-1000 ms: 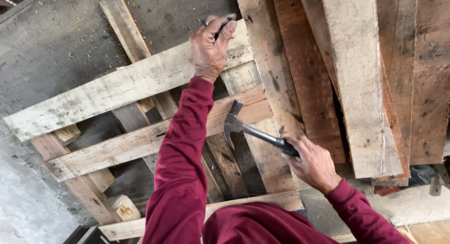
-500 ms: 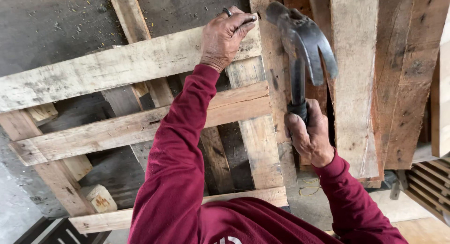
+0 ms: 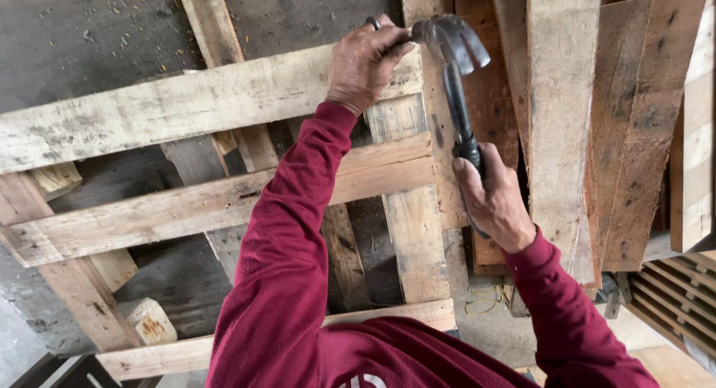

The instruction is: The person hammers nails into wooden planks using a hammer. They repeatedly pick up nails from a container and drive them into the wood to secure the planks together.

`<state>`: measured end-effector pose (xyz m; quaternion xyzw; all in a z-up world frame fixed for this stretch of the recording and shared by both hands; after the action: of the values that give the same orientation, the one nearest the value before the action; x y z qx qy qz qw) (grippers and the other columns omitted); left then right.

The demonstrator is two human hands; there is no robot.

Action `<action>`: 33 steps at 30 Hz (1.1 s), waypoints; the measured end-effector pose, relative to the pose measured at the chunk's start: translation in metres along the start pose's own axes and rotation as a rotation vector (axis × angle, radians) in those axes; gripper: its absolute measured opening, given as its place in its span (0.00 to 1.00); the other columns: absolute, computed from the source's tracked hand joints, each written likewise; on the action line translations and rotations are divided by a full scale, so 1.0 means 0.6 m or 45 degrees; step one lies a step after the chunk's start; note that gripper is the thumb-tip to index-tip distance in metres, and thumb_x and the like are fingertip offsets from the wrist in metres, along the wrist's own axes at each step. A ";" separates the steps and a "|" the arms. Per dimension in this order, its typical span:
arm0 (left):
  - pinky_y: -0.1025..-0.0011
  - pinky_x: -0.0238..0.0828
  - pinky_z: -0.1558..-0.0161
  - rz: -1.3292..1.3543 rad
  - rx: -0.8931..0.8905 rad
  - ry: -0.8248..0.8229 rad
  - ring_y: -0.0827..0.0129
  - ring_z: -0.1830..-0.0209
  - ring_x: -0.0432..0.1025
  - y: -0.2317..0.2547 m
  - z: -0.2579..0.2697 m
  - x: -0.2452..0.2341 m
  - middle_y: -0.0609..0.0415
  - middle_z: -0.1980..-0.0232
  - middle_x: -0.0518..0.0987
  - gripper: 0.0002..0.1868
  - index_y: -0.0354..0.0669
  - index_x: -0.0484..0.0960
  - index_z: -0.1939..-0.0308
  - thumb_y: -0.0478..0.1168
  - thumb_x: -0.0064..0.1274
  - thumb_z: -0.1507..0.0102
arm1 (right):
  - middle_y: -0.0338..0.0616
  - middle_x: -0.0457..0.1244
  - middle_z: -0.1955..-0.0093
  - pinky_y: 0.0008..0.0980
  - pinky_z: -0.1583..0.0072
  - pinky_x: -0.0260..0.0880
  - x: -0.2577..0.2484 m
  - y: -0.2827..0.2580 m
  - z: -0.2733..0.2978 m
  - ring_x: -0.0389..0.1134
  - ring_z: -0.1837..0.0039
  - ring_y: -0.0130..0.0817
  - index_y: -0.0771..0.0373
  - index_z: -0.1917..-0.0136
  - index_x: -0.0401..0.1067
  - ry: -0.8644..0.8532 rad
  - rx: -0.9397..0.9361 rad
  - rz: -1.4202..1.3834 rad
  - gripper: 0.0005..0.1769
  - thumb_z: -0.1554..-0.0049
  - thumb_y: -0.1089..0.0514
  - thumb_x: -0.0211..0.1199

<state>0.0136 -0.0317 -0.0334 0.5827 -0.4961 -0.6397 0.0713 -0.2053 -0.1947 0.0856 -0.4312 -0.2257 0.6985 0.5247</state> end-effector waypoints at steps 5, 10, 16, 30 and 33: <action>0.73 0.69 0.72 -0.070 -0.060 -0.058 0.77 0.74 0.67 -0.008 0.003 0.001 0.62 0.71 0.78 0.10 0.54 0.87 0.58 0.53 0.59 0.33 | 0.35 0.59 0.69 0.28 0.70 0.62 0.020 -0.002 0.002 0.60 0.71 0.24 0.66 0.46 0.61 0.036 -0.086 -0.110 0.15 0.31 0.50 0.51; 0.72 0.71 0.75 0.038 0.060 -0.018 0.78 0.76 0.65 -0.018 -0.002 0.000 0.64 0.70 0.80 0.11 0.51 0.86 0.51 0.47 0.52 0.31 | 0.37 0.61 0.62 0.26 0.67 0.65 -0.007 -0.001 0.024 0.61 0.66 0.23 0.63 0.40 0.63 0.126 -0.235 -0.359 0.13 0.30 0.52 0.52; 0.75 0.81 0.72 0.642 -0.268 0.538 0.80 0.77 0.71 -0.066 0.008 0.003 0.64 0.72 0.77 0.13 0.50 0.74 0.38 0.46 0.43 0.23 | 0.37 0.62 0.63 0.23 0.70 0.64 0.025 0.087 0.009 0.61 0.68 0.22 0.63 0.43 0.67 0.014 -0.224 -1.019 0.07 0.29 0.57 0.55; 0.76 0.71 0.72 0.353 -0.273 0.822 0.80 0.75 0.72 -0.050 0.027 -0.028 0.63 0.69 0.79 0.16 0.57 0.77 0.33 0.47 0.44 0.24 | 0.44 0.62 0.64 0.28 0.66 0.66 -0.003 0.048 -0.009 0.63 0.66 0.33 0.59 0.49 0.68 0.125 -0.275 0.293 0.08 0.30 0.55 0.54; 0.75 0.73 0.70 0.430 -0.216 0.855 0.81 0.74 0.71 -0.049 0.013 -0.032 0.60 0.64 0.81 0.16 0.55 0.76 0.32 0.47 0.44 0.22 | 0.51 0.62 0.56 0.36 0.63 0.65 -0.022 0.016 -0.013 0.63 0.62 0.40 0.62 0.39 0.64 0.313 -0.314 0.255 0.08 0.29 0.60 0.56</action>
<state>0.0272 0.0001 -0.0431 0.6618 -0.4794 -0.4314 0.3823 -0.2033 -0.2112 0.0789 -0.5945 -0.1997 0.6564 0.4193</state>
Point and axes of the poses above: each hand's wrist, its own z-axis away from the middle knuckle, its own x-axis out of the palm, y = z × x, the point moved 4 cm from there along -z, towards the middle knuckle
